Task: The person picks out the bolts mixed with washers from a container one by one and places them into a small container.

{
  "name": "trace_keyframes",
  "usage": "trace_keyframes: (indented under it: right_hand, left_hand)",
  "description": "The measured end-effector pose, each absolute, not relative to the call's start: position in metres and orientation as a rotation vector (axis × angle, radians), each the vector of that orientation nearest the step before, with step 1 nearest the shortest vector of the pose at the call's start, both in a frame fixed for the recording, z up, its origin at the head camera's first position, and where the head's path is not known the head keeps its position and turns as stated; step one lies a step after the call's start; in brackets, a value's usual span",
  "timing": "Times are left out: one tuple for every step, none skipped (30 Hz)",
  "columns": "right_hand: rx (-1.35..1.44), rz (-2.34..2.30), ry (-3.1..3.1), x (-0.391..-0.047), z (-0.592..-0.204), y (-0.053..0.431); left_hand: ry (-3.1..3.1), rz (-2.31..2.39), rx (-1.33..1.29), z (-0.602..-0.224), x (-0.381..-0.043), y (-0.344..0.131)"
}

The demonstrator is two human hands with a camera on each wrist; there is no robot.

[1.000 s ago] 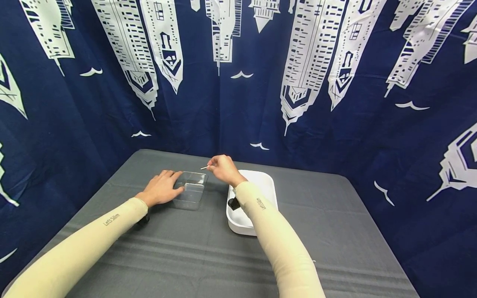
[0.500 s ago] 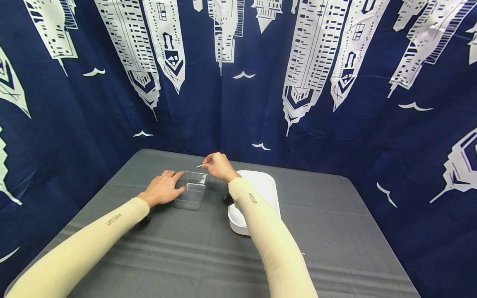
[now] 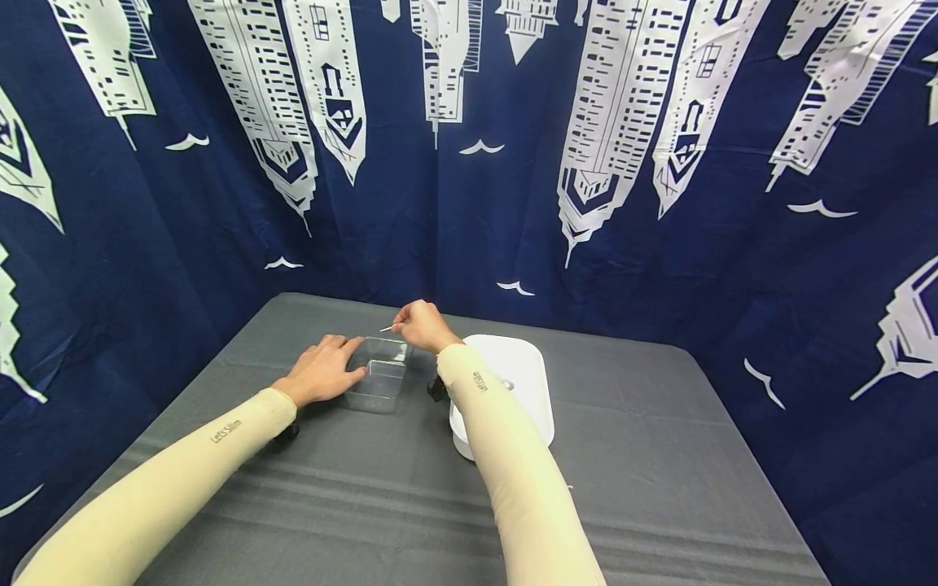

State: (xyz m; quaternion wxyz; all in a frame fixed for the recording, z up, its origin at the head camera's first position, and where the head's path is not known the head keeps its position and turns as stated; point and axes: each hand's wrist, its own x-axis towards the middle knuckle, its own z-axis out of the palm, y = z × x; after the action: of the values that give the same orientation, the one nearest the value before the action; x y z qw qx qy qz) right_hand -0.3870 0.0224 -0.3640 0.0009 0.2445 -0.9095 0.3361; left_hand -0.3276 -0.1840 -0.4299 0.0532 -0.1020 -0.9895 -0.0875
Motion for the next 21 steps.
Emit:
trace_keyframes:
  right_hand:
    - [0.766, 1.046, -2.864, -0.387, -0.364, 0.022]
    - [0.763, 1.037, -2.873, -0.387, -0.364, 0.021]
    - [0.759, 1.030, -2.884, -0.387, -0.365, 0.021]
    - [0.757, 1.021, -2.895, -0.387, -0.365, 0.020]
    - [0.758, 1.012, -2.904, -0.388, -0.365, 0.020]
    - [0.760, 0.999, -2.915, -0.388, -0.366, 0.019]
    - [0.763, 0.990, -2.926, -0.388, -0.366, 0.018]
    - [0.770, 0.970, -2.935, -0.388, -0.367, 0.017]
    - [0.779, 0.951, -2.945, -0.389, -0.368, 0.017]
    - [0.788, 0.931, -2.954, -0.389, -0.369, 0.016]
    - [0.799, 0.909, -2.962, -0.390, -0.370, 0.015]
    - [0.804, 0.888, -2.971, -0.390, -0.371, 0.014]
    - [0.808, 0.868, -2.977, -0.391, -0.373, 0.013]
    - [0.812, 0.847, -2.982, -0.391, -0.374, 0.012]
    - [0.813, 0.840, -2.987, -0.391, -0.375, 0.011]
    - [0.812, 0.834, -2.991, -0.392, -0.376, 0.010]
    - [0.815, 0.824, -2.993, -0.392, -0.377, 0.010]
    - [0.813, 0.822, -2.997, -0.392, -0.378, 0.009]
    - [0.815, 0.822, -3.000, -0.392, -0.378, 0.008]
    - [0.817, 0.822, -3.003, -0.391, -0.379, 0.007]
    - [0.819, 0.816, -3.005, -0.391, -0.379, 0.006]
  left_hand:
    - [-3.007, -0.262, -0.313, -0.430, -0.328, -0.184]
    - [-3.008, -0.259, -0.316, -0.430, -0.328, -0.184]
    - [-3.008, -0.260, -0.317, -0.430, -0.328, -0.184]
    - [-3.007, -0.259, -0.319, -0.430, -0.327, -0.184]
    - [-3.006, -0.258, -0.320, -0.430, -0.327, -0.184]
    - [-3.005, -0.258, -0.320, -0.430, -0.327, -0.184]
    - [-3.004, -0.256, -0.318, -0.430, -0.327, -0.184]
    - [-3.004, -0.252, -0.316, -0.430, -0.327, -0.184]
    - [-3.004, -0.249, -0.313, -0.430, -0.327, -0.184]
    - [-3.003, -0.245, -0.312, -0.430, -0.327, -0.184]
    - [-3.003, -0.242, -0.309, -0.430, -0.327, -0.184]
    - [-3.002, -0.241, -0.308, -0.430, -0.327, -0.184]
    - [-3.000, -0.242, -0.308, -0.430, -0.327, -0.184]
    - [-2.999, -0.243, -0.308, -0.430, -0.327, -0.184]
    - [-2.997, -0.243, -0.309, -0.431, -0.328, -0.184]
    - [-2.997, -0.243, -0.307, -0.431, -0.328, -0.184]
    - [-2.997, -0.243, -0.308, -0.431, -0.328, -0.184]
    - [-2.997, -0.243, -0.307, -0.431, -0.328, -0.184]
    - [-2.998, -0.243, -0.306, -0.431, -0.329, -0.184]
    - [-2.999, -0.239, -0.307, -0.432, -0.329, -0.183]
    - [-3.001, -0.235, -0.308, -0.432, -0.329, -0.183]
